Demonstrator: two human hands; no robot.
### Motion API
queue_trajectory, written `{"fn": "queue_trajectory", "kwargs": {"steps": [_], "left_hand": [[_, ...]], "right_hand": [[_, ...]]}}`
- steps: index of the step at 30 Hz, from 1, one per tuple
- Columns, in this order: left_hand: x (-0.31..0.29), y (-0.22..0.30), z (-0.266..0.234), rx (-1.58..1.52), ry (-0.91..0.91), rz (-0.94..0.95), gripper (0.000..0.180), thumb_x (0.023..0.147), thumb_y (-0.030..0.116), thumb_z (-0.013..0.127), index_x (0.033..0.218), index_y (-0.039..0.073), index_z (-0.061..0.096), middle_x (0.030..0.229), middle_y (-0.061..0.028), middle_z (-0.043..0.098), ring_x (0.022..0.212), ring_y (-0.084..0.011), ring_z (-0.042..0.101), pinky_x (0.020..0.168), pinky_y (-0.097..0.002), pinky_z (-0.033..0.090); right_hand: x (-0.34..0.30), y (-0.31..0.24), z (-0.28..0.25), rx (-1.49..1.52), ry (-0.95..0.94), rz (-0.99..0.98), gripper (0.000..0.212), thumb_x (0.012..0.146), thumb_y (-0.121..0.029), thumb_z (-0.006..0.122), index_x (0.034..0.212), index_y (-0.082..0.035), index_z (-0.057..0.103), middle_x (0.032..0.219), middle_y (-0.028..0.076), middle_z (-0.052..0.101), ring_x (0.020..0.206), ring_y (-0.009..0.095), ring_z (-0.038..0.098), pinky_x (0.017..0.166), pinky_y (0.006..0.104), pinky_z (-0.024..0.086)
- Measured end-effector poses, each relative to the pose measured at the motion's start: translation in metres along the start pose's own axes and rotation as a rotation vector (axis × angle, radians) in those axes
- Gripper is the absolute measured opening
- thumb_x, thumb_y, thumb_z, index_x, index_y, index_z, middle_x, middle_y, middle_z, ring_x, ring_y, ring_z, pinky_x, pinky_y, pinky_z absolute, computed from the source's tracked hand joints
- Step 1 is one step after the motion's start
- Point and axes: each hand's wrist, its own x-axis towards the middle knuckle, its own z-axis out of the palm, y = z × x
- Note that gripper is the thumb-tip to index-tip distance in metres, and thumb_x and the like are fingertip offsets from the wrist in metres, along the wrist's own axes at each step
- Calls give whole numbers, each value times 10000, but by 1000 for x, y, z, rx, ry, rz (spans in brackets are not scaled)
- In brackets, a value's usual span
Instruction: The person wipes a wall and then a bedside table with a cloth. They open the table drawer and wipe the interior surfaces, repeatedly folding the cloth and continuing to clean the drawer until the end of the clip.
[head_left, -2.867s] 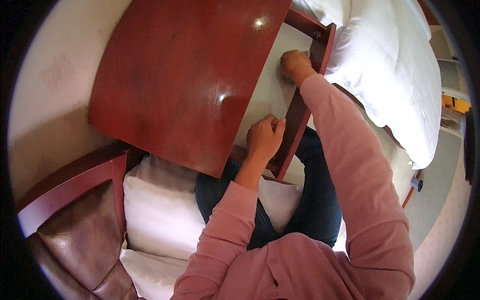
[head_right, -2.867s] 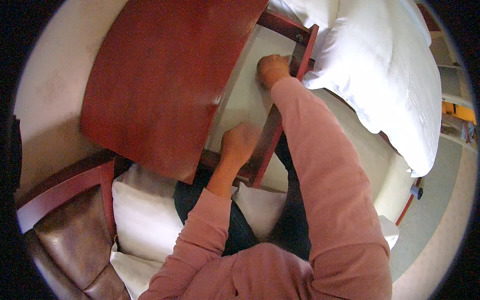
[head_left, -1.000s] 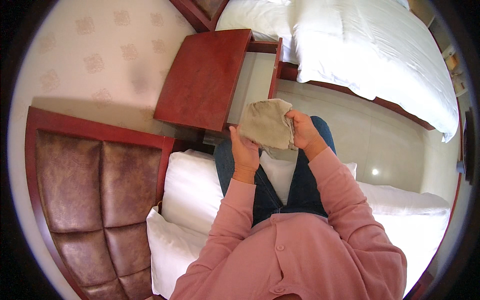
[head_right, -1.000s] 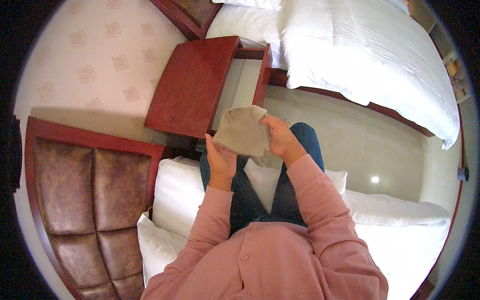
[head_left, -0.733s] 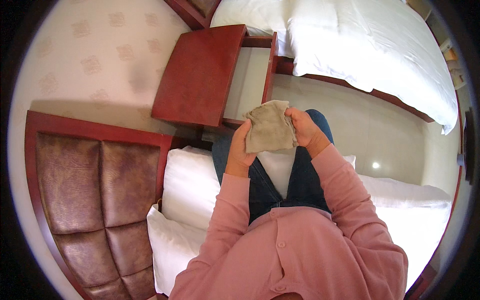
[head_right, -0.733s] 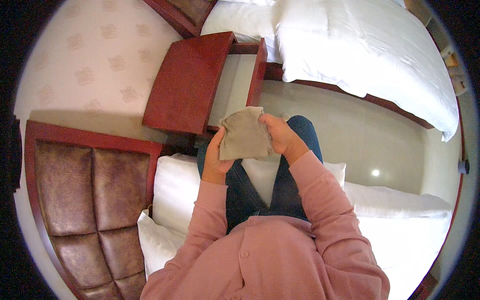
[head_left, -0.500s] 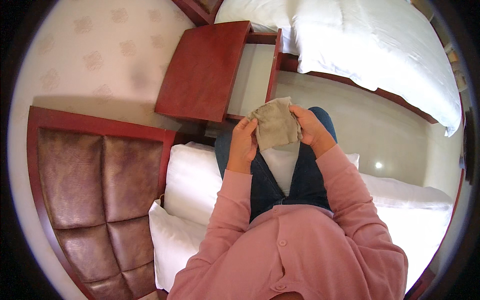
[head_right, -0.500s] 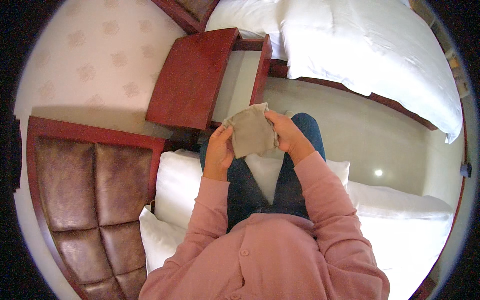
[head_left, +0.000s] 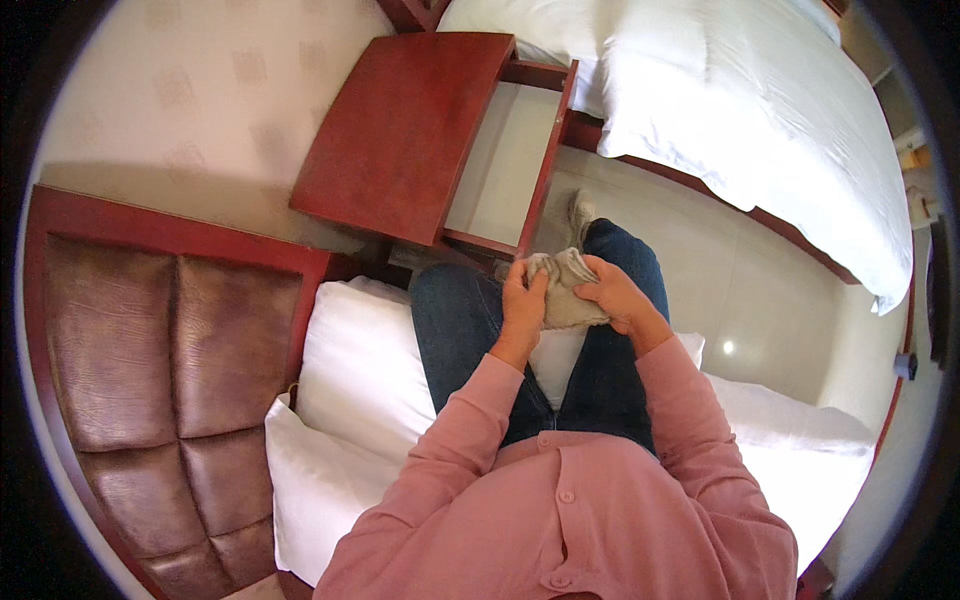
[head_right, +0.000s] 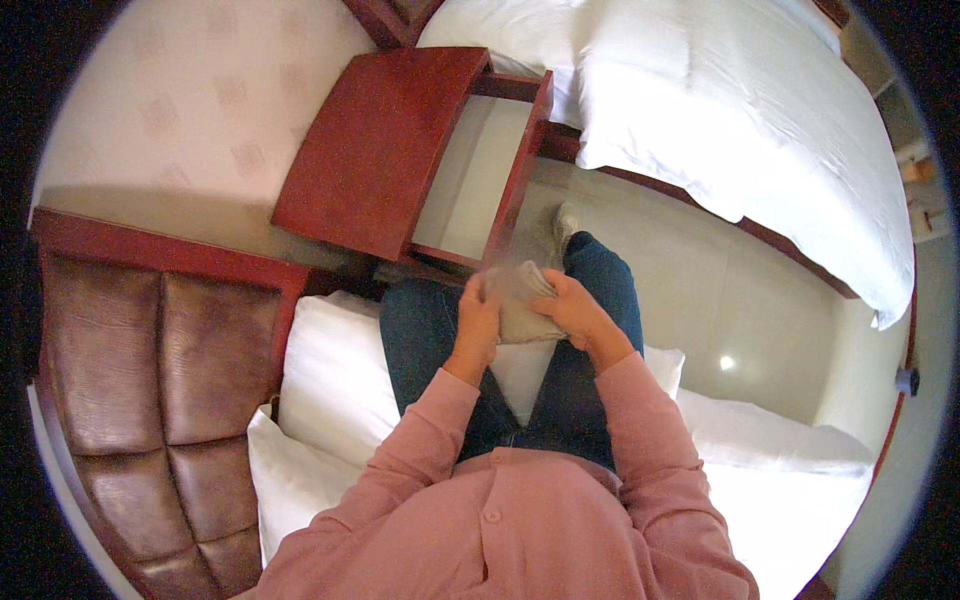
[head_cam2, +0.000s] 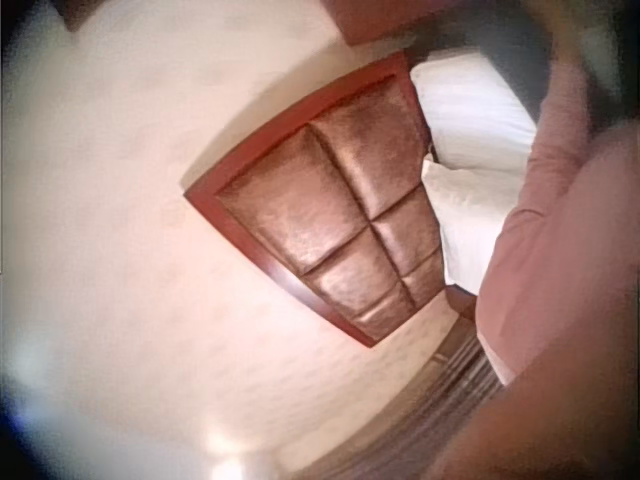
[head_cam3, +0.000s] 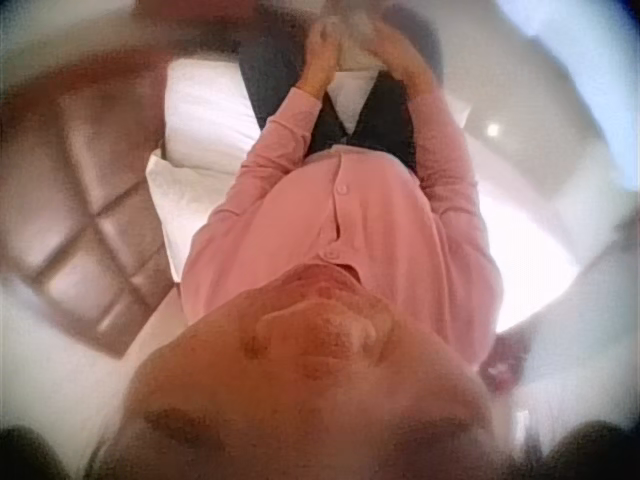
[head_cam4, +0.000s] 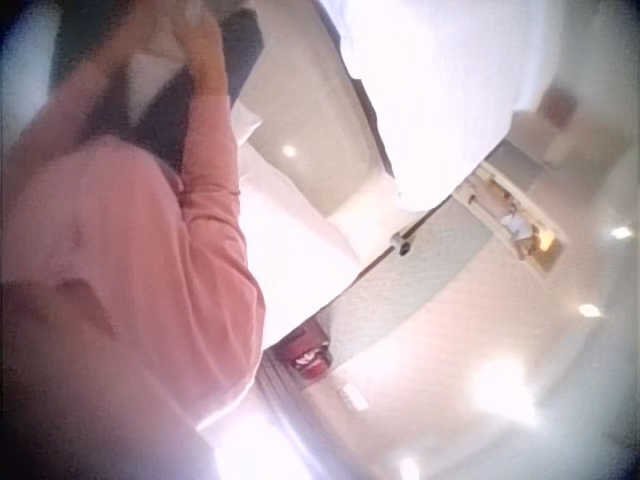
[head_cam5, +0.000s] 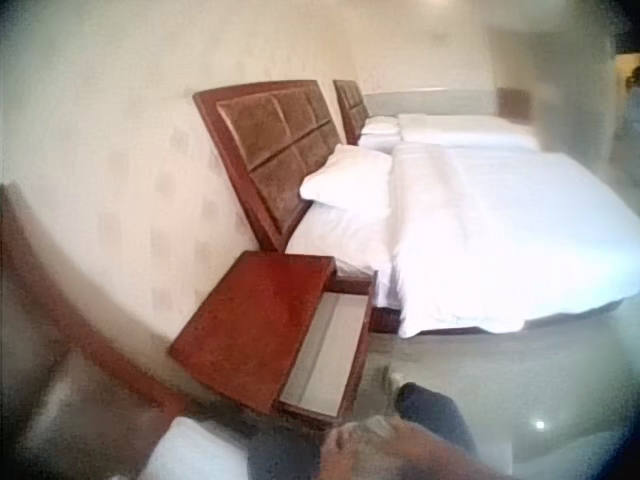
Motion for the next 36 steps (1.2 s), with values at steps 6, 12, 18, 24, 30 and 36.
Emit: {"fn": "queue_trajectory", "kwargs": {"steps": [6, 12, 18, 24, 30, 36], "left_hand": [[35, -17, -16, 368, 34, 22, 225, 943, 185, 560, 1068, -2, 572, 923, -159, 647, 846, -249, 632, 765, -337, 497], [61, -8, -19, 527, 81, 370, 222, 911, 132, 583, 1098, 11, 574, 942, -151, 623, 815, -261, 622, 708, -342, 503], [70, -25, -17, 780, 80, 650, 317, 828, 115, 622, 1130, 32, 572, 981, -130, 592, 852, -316, 560, 751, -409, 461], [79, -38, -13, 873, 74, 544, 321, 813, 186, 590, 1098, 39, 593, 961, -146, 594, 901, -369, 507, 791, -480, 331], [85, -46, -8, 832, 68, 529, 320, 814, 184, 567, 1109, 61, 590, 898, -160, 576, 862, -387, 516, 725, -499, 326], [81, -51, -9, 851, -38, 396, 346, 825, 123, 623, 1161, 59, 571, 1056, -126, 533, 947, -299, 485, 855, -435, 308]], "right_hand": [[41, -30, -19, 113, 143, -30, 401, 811, 46, 559, 1209, 3, 584, 1096, 63, 630, 968, 135, 588, 861, 268, 475], [149, -86, -5, -442, 161, -370, 448, 810, 32, 523, 1252, -20, 573, 1177, 151, 625, 1037, 260, 611, 915, 325, 474], [249, -77, 20, -1255, -81, -640, 426, 773, -47, 605, 1199, -43, 614, 1165, 200, 615, 1063, 344, 606, 949, 397, 472], [300, -46, 44, -1555, 30, -173, 522, 778, -167, 678, 1276, -82, 547, 1219, 189, 551, 1022, 398, 608, 914, 425, 504], [307, -1, 58, -1572, -11, -289, 382, 852, -59, 545, 1232, -36, 572, 1227, 223, 539, 1100, 406, 556, 877, 455, 528], [328, 19, 62, -1510, -129, -521, 284, 854, -61, 536, 1104, 30, 635, 1224, 217, 576, 1043, 394, 598, 864, 435, 527]]}}
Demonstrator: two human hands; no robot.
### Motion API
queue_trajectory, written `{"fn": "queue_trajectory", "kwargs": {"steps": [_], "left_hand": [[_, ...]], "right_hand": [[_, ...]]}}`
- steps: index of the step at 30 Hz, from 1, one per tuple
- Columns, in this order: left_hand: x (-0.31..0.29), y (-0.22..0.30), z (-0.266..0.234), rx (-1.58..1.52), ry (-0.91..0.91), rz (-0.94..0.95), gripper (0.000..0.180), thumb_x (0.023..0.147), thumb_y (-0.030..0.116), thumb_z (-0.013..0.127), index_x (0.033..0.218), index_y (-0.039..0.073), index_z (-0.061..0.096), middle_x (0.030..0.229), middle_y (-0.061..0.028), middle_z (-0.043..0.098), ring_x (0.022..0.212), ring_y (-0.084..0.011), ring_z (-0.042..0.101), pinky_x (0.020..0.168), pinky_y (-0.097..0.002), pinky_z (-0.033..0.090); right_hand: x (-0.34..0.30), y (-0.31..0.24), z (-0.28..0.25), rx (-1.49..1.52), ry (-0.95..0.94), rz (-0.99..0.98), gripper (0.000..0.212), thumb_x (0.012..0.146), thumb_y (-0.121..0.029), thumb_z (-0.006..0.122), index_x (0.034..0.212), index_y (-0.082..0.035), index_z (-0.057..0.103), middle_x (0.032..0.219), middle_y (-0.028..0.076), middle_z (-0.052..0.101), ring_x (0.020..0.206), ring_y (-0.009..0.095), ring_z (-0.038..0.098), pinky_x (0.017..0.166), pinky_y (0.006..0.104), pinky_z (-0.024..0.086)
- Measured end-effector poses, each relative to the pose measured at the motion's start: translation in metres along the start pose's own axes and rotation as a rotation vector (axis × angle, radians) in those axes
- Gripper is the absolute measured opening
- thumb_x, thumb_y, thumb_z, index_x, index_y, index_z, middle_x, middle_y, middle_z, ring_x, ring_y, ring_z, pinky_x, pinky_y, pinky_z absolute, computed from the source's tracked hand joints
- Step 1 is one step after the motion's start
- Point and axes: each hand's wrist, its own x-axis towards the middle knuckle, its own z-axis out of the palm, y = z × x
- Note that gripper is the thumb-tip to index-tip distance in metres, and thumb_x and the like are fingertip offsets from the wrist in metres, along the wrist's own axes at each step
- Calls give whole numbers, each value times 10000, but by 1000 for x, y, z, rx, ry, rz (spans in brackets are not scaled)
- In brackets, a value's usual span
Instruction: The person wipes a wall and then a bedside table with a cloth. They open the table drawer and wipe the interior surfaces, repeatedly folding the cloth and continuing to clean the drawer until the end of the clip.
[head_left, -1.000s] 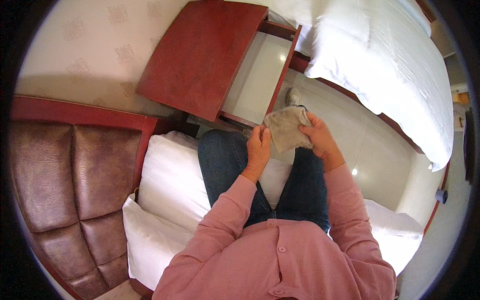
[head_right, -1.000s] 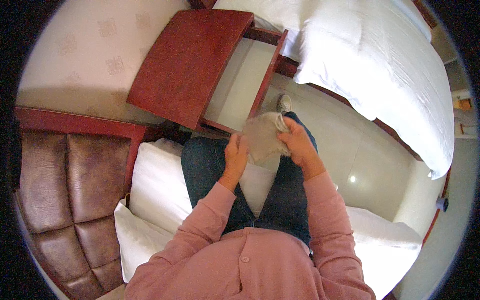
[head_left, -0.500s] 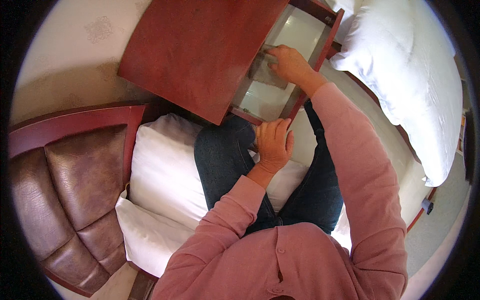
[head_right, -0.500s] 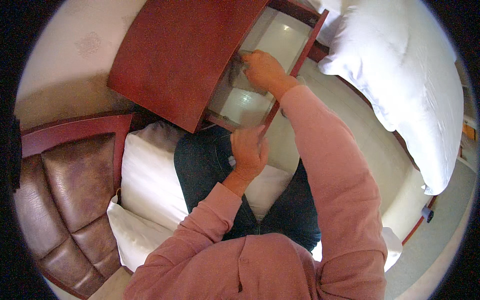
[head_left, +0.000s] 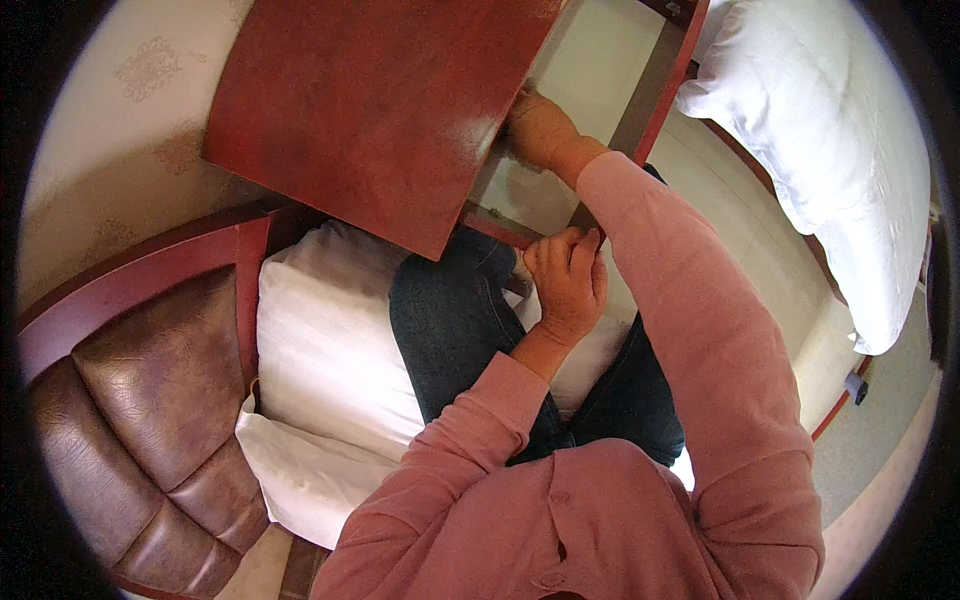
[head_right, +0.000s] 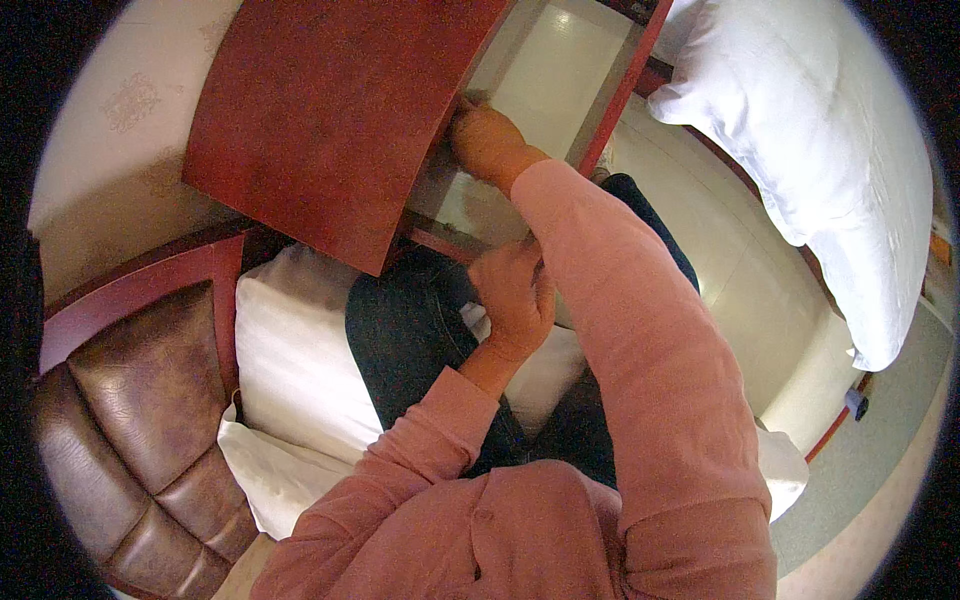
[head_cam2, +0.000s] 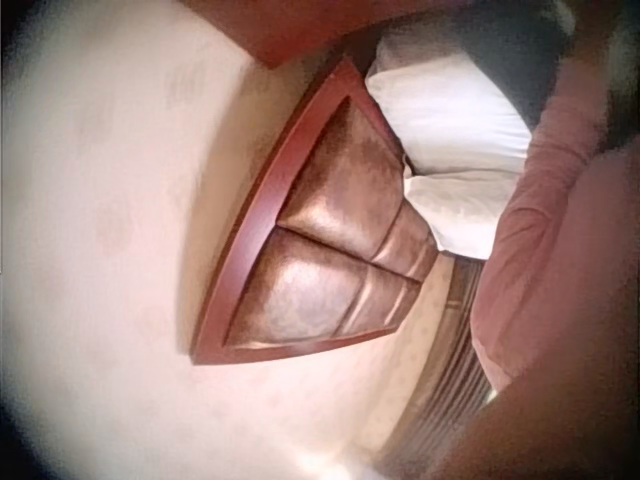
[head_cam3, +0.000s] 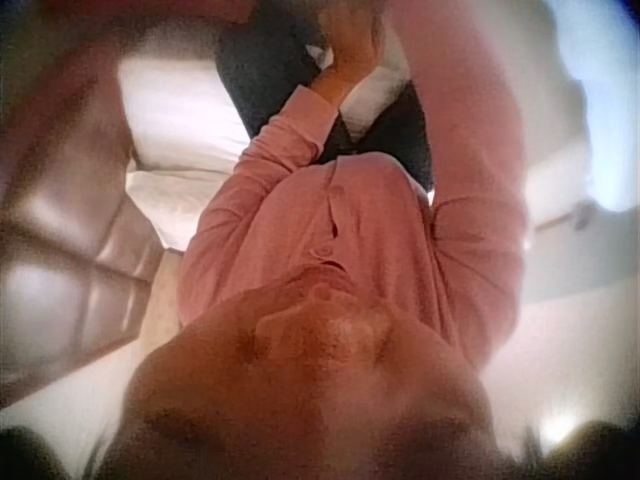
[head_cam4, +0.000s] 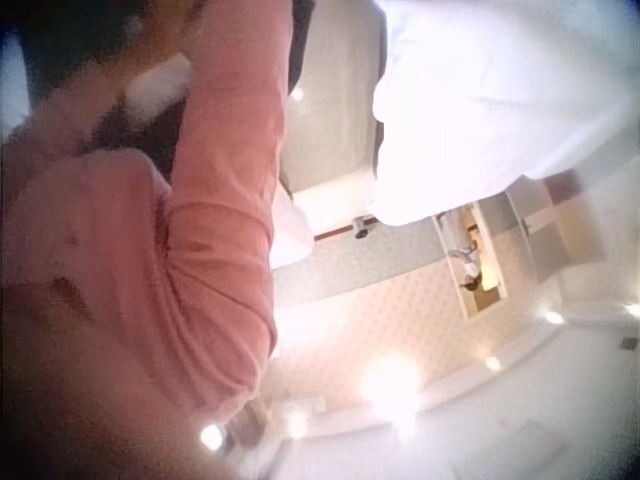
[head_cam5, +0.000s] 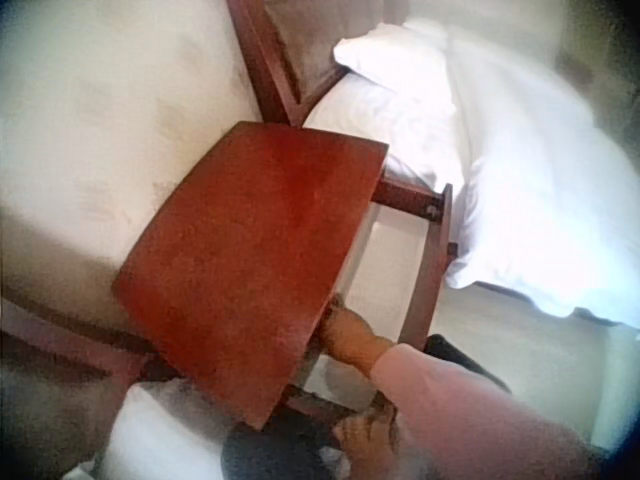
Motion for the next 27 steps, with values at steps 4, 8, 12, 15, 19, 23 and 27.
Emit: {"fn": "queue_trajectory", "kwargs": {"steps": [4, 8, 12, 15, 19, 23, 27], "left_hand": [[-1, -3, 1, -17, 82, 68, 337, 842, 152, 617, 1163, 64, 563, 1058, -131, 528, 949, -298, 477, 851, -436, 297], [-1, 1, 2, -22, 148, 87, 339, 845, 188, 618, 1153, 66, 551, 1037, -144, 517, 939, -312, 466, 850, -446, 289], [-2, 4, 2, 5, 176, 109, 312, 831, 176, 624, 1114, 65, 556, 1023, -156, 507, 919, -324, 456, 832, -452, 290], [-2, 2, 3, 40, 154, 139, 290, 819, 154, 629, 1088, 68, 564, 1019, -156, 506, 920, -325, 454, 824, -453, 294], [-1, -1, 6, 70, 180, 156, 286, 813, 126, 627, 1087, 68, 571, 1014, -154, 507, 927, -326, 460, 840, -465, 298], [0, -1, 2, 35, 126, 136, 353, 807, 107, 630, 1151, 59, 567, 1035, -145, 514, 958, -316, 474, 865, -463, 303], [-2, 5, -12, -16, 82, 162, 436, 778, 104, 611, 1205, 39, 548, 1166, -189, 551, 1037, -398, 504, 862, -512, 340]], "right_hand": [[6, -19, 3, 194, -213, -8, 288, 839, -43, 527, 1094, 28, 642, 1145, 244, 619, 1006, 370, 628, 861, 426, 519], [-14, -43, -16, 151, -407, -14, 290, 834, -31, 518, 1087, 22, 649, 1114, 247, 635, 1021, 368, 626, 871, 428, 514], [-24, -55, -34, 56, -628, -76, 299, 833, -37, 520, 1097, -7, 659, 1114, 236, 643, 1038, 367, 623, 881, 432, 511], [-28, -55, -39, 132, -693, -125, 451, 746, -52, 580, 1192, 10, 599, 1175, 241, 614, 1070, 370, 603, 867, 409, 497], [-35, -48, -41, 330, -697, -60, 611, 707, -27, 570, 1316, -30, 515, 1216, 220, 604, 1099, 387, 583, 897, 396, 478], [-41, -39, -50, 403, -782, 97, 650, 701, 20, 529, 1347, -32, 489, 1221, 171, 612, 1075, 341, 593, 893, 362, 481], [-48, -33, -65, 1039, -884, 432, 597, 734, 45, 503, 1327, -22, 514, 1166, 110, 630, 1025, 226, 611, 847, 321, 508]]}}
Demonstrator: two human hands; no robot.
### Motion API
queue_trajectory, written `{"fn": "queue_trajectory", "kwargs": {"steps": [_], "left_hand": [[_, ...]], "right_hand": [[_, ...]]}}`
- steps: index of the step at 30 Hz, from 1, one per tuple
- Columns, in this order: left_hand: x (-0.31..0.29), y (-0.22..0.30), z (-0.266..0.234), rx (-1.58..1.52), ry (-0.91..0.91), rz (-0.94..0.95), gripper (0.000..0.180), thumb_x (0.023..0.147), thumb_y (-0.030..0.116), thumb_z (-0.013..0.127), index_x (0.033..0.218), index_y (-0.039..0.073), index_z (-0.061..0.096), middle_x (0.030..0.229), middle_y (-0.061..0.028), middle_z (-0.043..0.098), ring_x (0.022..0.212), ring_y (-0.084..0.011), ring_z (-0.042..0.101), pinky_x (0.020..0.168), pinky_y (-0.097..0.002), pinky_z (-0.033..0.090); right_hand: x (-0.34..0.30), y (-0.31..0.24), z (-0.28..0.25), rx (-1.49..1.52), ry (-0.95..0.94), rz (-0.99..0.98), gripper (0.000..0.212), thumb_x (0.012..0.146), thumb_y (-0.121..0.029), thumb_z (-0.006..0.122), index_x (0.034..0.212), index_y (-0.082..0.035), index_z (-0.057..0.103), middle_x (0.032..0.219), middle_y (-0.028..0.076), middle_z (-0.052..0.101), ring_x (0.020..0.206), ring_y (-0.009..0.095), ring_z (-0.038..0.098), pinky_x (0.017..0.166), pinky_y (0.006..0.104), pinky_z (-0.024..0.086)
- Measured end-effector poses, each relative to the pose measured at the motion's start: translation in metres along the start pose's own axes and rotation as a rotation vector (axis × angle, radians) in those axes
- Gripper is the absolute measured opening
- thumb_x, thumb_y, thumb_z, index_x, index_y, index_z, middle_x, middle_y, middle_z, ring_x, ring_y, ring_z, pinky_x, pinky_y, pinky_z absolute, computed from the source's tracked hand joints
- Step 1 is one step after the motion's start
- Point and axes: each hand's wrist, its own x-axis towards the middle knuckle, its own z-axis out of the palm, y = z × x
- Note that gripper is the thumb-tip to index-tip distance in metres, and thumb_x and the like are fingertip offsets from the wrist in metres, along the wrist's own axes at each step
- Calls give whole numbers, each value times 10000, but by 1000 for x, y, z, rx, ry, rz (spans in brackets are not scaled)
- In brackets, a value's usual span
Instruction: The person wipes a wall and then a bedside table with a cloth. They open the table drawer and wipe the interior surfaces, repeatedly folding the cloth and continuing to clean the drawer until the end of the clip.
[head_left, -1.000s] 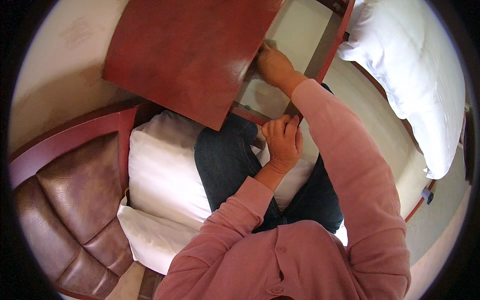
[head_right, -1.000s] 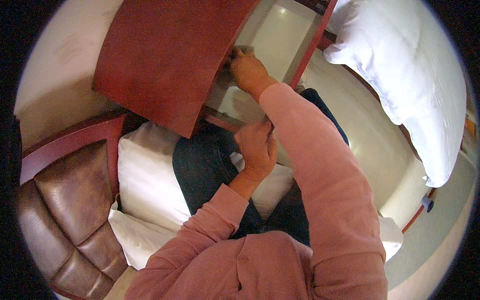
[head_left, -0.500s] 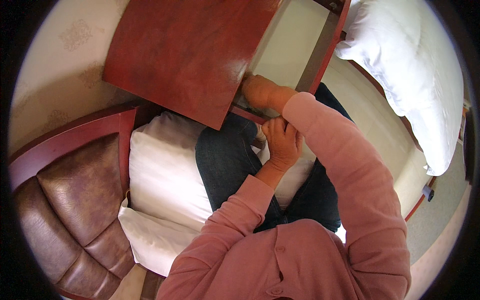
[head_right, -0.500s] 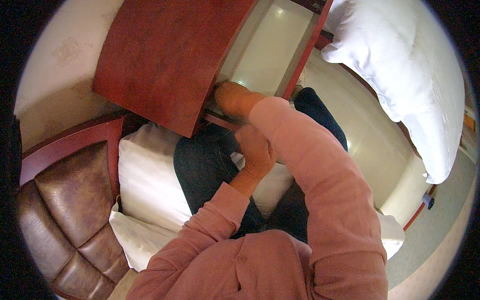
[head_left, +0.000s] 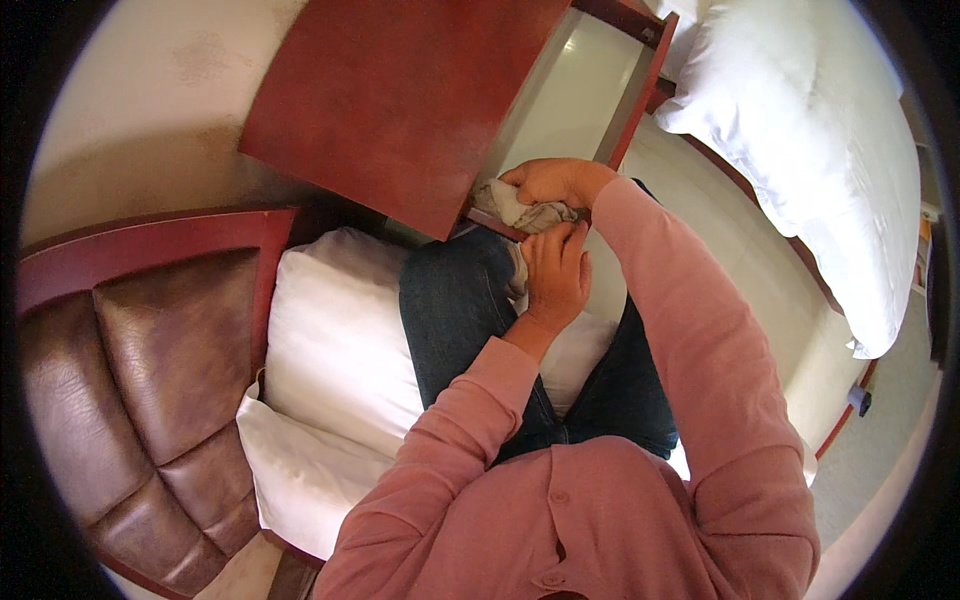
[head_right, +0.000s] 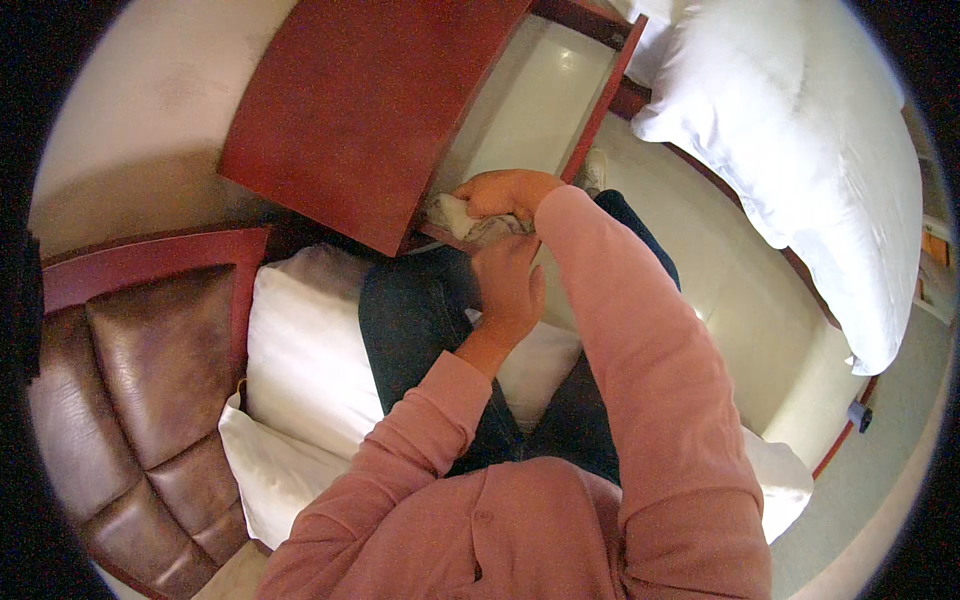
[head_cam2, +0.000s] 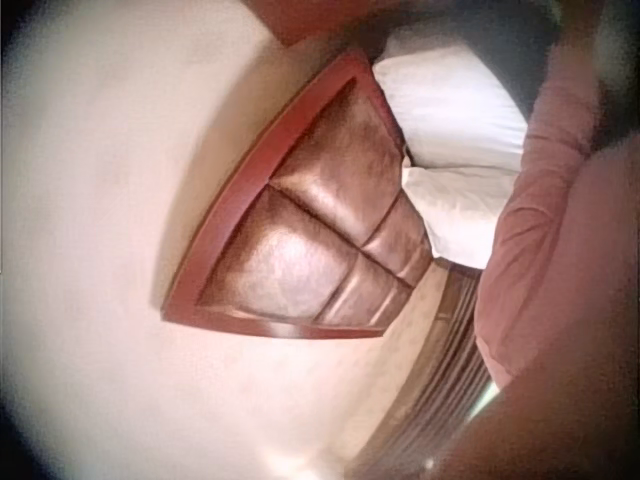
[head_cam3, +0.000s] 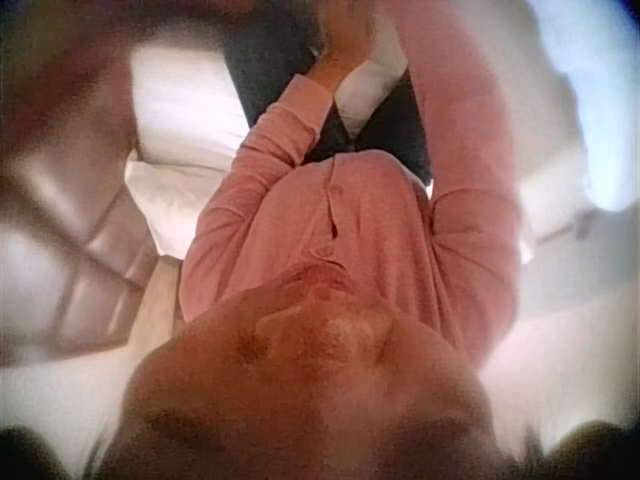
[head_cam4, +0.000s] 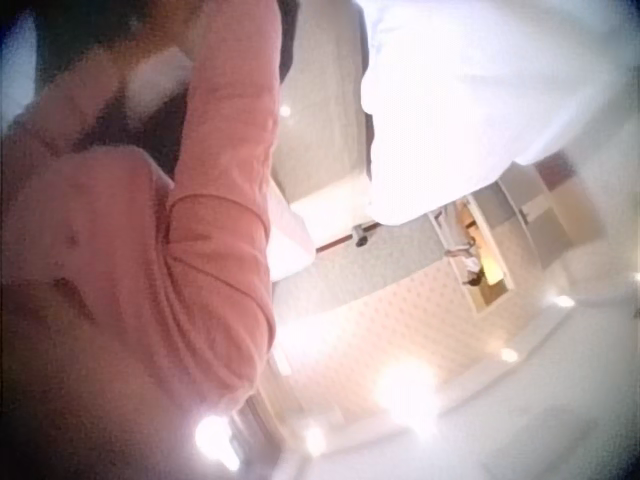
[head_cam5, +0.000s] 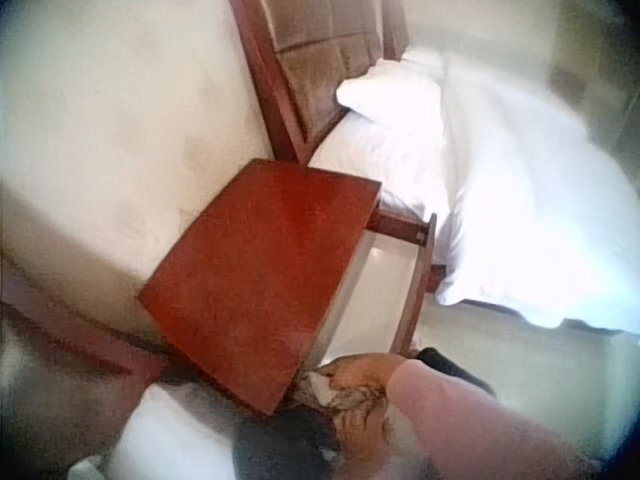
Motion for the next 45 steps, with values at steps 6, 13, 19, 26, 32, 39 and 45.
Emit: {"fn": "queue_trajectory", "kwargs": {"steps": [6, 13, 19, 26, 32, 39, 45], "left_hand": [[-20, 25, -38, 39, 54, 333, 462, 784, 46, 615, 1239, 26, 534, 1186, -143, 531, 1124, -316, 492, 950, -469, 339], [-46, 55, -77, -84, 180, 149, 351, 807, 34, 586, 1156, 1, 554, 1134, -178, 529, 1062, -347, 497, 954, -449, 348], [-49, 74, -91, -545, 120, -242, 346, 927, 118, 553, 1237, -18, 480, 1171, -142, 534, 1069, -222, 514, 927, -332, 411], [-37, 98, -114, -1143, -117, -569, 284, 969, 172, 548, 1200, 8, 562, 1136, -73, 629, 1022, -162, 592, 915, -320, 453], [-30, 107, -132, -1149, -81, -563, 200, 926, 85, 594, 1109, 6, 600, 1070, -76, 656, 955, -163, 624, 873, -320, 486], [-31, 101, -136, -1143, -15, -547, 174, 906, 73, 629, 1066, 12, 605, 1043, -74, 661, 932, -159, 628, 859, -316, 499], [-26, 109, -138, -1175, -37, -570, 201, 916, 115, 630, 1091, 23, 595, 1079, -78, 649, 986, -176, 617, 888, -338, 493]], "right_hand": [[-53, 11, 11, 430, 151, -262, 482, 804, 35, 527, 1281, -28, 562, 1126, 78, 640, 968, 173, 631, 838, 317, 531], [-126, 69, 67, 1076, 88, -567, 392, 877, -160, 630, 1248, -45, 577, 1131, 100, 653, 966, 210, 659, 835, 359, 551], [-154, 109, 114, 1131, 76, -764, 376, 935, -204, 563, 1271, -35, 551, 1177, 126, 634, 988, 223, 655, 841, 389, 552], [-176, 113, 138, 1212, -56, -784, 364, 939, -208, 555, 1254, -26, 566, 1187, 114, 631, 989, 206, 653, 857, 359, 542], [-183, 110, 138, 1164, 162, -765, 353, 974, -216, 489, 1239, 6, 562, 1182, 121, 639, 1011, 204, 653, 893, 355, 535], [-181, 119, 136, 1229, 190, -825, 388, 1002, -329, 448, 1187, -19, 587, 1125, 97, 662, 993, 195, 648, 882, 350, 516], [-178, 122, 139, 1169, 219, -787, 414, 1011, -359, 423, 1245, -36, 535, 1125, 91, 645, 973, 191, 639, 875, 350, 511]]}}
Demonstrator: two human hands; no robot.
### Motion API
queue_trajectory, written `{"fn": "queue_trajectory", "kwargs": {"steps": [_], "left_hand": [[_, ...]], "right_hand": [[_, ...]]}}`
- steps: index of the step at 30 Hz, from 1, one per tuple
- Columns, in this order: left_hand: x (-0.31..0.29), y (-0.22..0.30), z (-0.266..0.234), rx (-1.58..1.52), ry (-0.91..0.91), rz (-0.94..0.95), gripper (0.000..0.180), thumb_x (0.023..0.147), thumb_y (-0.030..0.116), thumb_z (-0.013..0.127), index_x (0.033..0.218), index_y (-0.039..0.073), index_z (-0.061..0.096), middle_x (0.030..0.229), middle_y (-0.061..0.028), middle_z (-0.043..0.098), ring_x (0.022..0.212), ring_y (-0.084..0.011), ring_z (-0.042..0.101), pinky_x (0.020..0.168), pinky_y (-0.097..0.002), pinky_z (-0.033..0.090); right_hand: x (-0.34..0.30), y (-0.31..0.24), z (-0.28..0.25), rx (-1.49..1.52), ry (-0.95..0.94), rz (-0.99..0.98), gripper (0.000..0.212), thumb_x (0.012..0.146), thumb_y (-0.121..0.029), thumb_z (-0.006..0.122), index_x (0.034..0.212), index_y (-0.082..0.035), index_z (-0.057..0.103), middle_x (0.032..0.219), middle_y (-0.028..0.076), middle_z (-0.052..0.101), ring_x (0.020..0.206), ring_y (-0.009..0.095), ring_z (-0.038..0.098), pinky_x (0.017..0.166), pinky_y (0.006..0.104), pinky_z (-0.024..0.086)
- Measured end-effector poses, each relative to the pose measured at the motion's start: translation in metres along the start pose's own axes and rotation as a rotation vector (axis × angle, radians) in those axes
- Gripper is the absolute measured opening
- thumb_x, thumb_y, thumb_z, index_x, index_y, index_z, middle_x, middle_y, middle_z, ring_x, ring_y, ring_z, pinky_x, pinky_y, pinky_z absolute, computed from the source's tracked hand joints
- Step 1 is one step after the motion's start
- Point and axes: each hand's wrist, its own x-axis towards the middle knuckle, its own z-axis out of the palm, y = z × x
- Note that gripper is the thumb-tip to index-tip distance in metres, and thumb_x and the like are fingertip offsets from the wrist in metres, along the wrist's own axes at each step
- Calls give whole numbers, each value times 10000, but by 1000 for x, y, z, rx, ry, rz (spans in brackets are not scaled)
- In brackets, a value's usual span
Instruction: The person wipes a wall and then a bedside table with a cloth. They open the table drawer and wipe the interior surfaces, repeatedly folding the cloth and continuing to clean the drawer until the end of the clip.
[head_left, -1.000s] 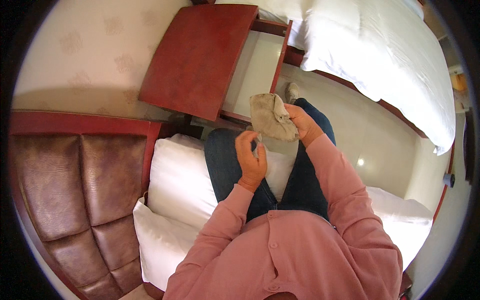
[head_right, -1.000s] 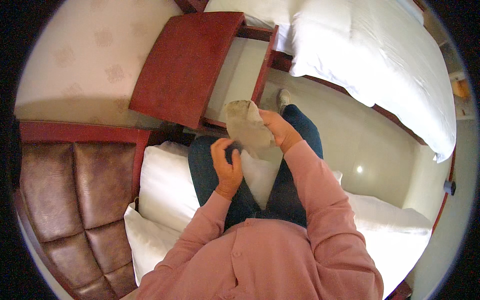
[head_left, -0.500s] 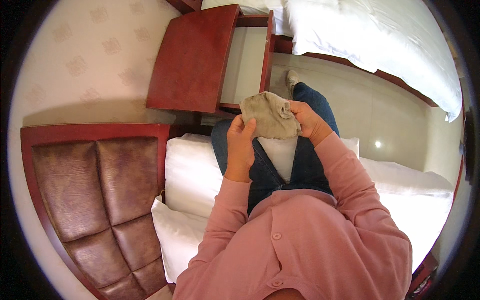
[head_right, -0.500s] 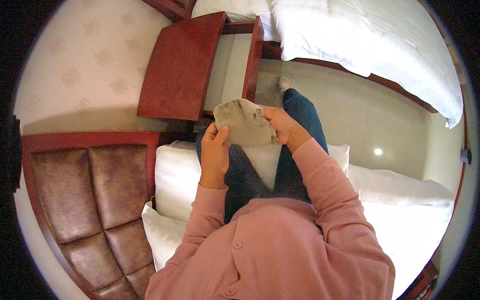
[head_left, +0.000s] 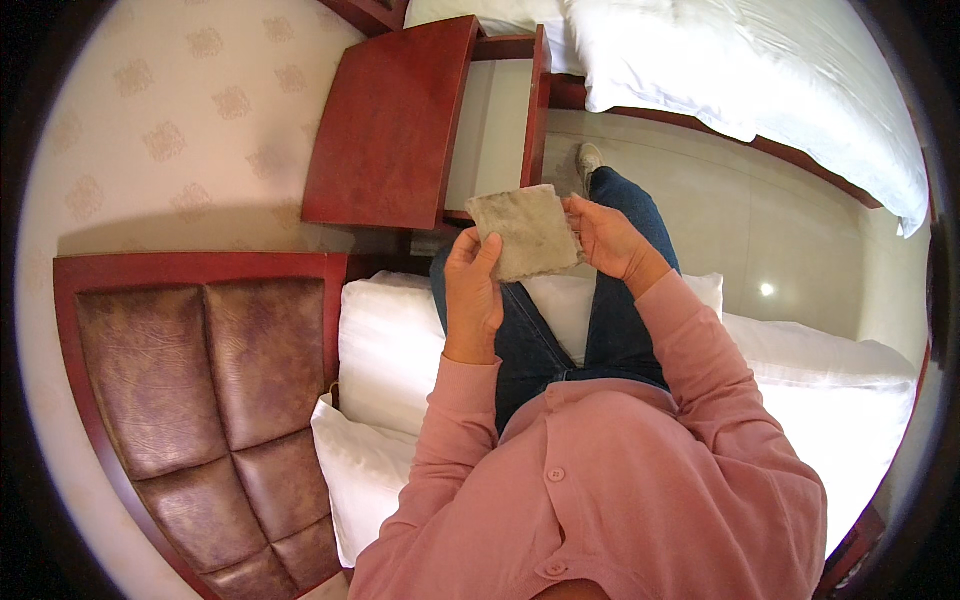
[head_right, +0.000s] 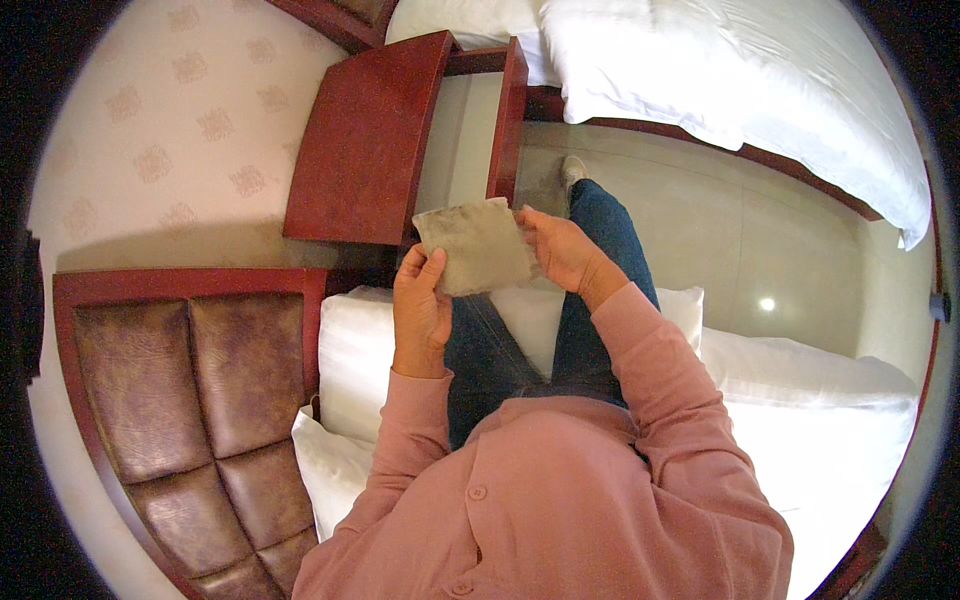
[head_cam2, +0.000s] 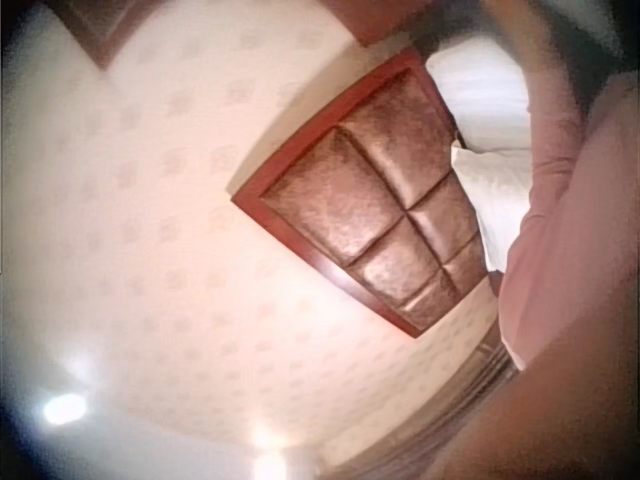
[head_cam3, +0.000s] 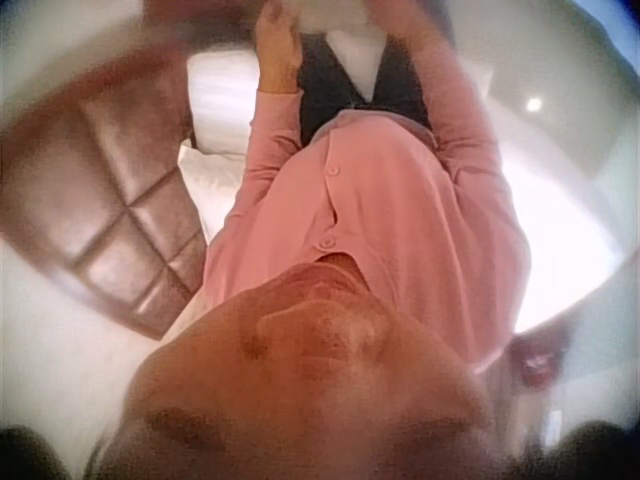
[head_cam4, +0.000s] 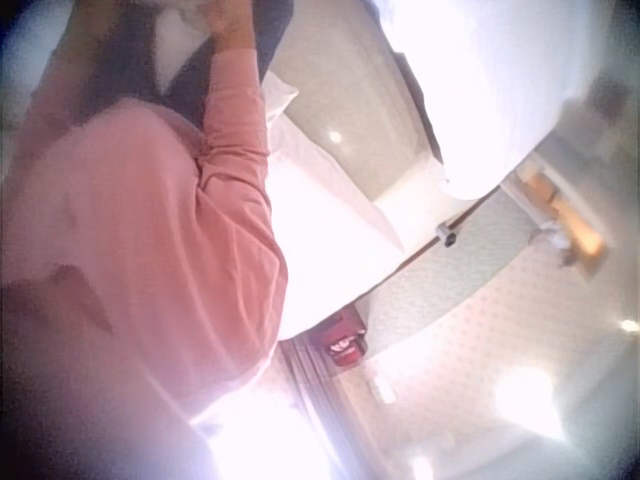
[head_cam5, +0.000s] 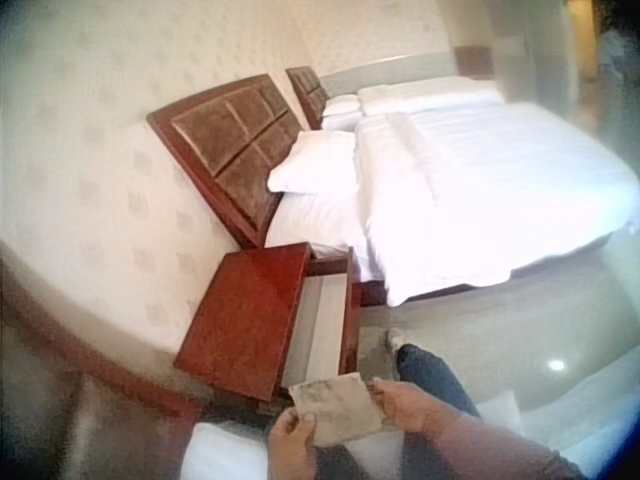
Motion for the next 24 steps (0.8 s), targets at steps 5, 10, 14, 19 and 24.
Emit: {"fn": "queue_trajectory", "kwargs": {"steps": [5, 10, 14, 19, 24], "left_hand": [[-2, 7, 11, -94, -11, -84, 238, 939, 120, 587, 1146, 16, 531, 1147, -92, 596, 1032, -195, 592, 925, -341, 475], [4, 6, 10, -115, 8, -123, 280, 958, 129, 549, 1215, 26, 508, 1201, -112, 589, 1092, -236, 588, 926, -399, 496], [8, 3, 7, -165, -17, -99, 259, 957, 127, 553, 1194, 30, 513, 1185, -116, 593, 1074, -246, 595, 919, -420, 504], [9, 3, 5, -145, 3, -108, 277, 947, 132, 578, 1192, 24, 508, 1161, -118, 593, 1066, -243, 593, 927, -414, 502], [4, 0, 6, -37, -28, -53, 380, 903, 81, 632, 1236, 1, 467, 1158, -105, 571, 1053, -214, 577, 944, -358, 473]], "right_hand": [[-6, -5, 8, -195, 90, 9, 488, 973, -402, 508, 1337, -79, 472, 1217, 101, 586, 1001, 200, 604, 842, 356, 497], [-13, -4, 18, -517, 81, -138, 520, 897, -265, 650, 1354, -114, 456, 1328, 77, 475, 1149, 225, 521, 894, 349, 469], [-7, 3, 22, -883, -65, -458, 600, 818, -111, 722, 1351, -112, 448, 1351, 60, 450, 1191, 206, 490, 938, 351, 458], [-2, 5, 27, -1040, -32, -342, 425, 788, -58, 735, 1182, -44, 577, 1175, 53, 580, 1047, 134, 556, 919, 299, 466], [-8, 4, 39, -848, 43, -240, 200, 835, -37, 677, 1029, -4, 644, 925, 13, 641, 883, 93, 588, 823, 241, 477]]}}
